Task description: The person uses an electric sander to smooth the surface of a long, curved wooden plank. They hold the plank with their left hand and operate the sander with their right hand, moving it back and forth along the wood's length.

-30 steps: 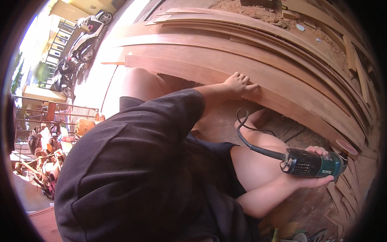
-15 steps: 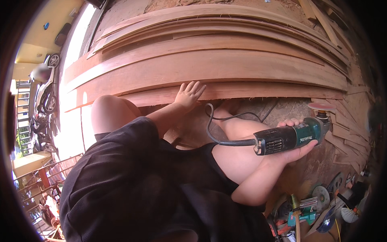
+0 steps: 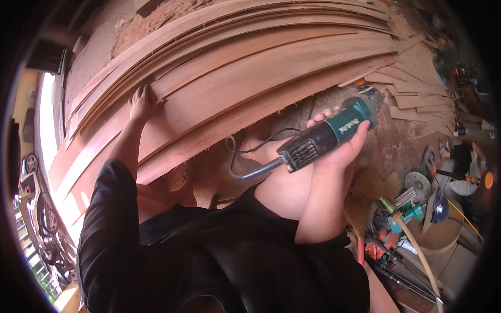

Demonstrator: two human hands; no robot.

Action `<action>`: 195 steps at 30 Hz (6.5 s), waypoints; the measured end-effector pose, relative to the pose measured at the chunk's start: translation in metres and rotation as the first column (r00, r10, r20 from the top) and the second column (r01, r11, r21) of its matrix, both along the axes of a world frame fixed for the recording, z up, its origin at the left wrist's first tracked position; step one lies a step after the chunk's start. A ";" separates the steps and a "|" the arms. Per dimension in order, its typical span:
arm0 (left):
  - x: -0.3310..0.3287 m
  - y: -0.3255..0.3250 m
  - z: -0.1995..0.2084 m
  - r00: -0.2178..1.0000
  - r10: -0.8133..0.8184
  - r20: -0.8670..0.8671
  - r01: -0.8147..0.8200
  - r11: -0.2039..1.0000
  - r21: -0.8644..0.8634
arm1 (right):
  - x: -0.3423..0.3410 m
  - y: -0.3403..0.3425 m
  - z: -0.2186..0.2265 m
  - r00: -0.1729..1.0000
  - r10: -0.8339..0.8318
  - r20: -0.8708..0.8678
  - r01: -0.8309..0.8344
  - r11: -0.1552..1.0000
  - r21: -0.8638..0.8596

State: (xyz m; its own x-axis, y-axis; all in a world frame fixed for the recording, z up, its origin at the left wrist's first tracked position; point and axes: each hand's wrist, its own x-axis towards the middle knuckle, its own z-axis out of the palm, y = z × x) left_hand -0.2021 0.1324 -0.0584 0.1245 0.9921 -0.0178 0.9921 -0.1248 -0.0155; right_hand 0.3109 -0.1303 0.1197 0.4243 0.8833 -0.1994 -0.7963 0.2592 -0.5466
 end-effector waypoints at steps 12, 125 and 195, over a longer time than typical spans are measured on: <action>0.015 -0.129 -0.009 0.893 -0.355 0.277 0.258 0.908 0.331 | -0.015 -0.003 0.005 0.996 0.086 0.022 -0.087 0.995 0.045; 0.142 -0.192 0.065 0.174 0.708 0.685 0.054 0.687 -0.724 | -0.234 0.100 -0.084 -0.311 0.811 0.496 -0.095 0.493 -0.865; 0.306 -0.076 0.066 0.435 0.594 0.677 0.311 0.606 -0.732 | -0.076 0.156 -0.103 0.229 0.827 0.514 0.006 0.527 -0.850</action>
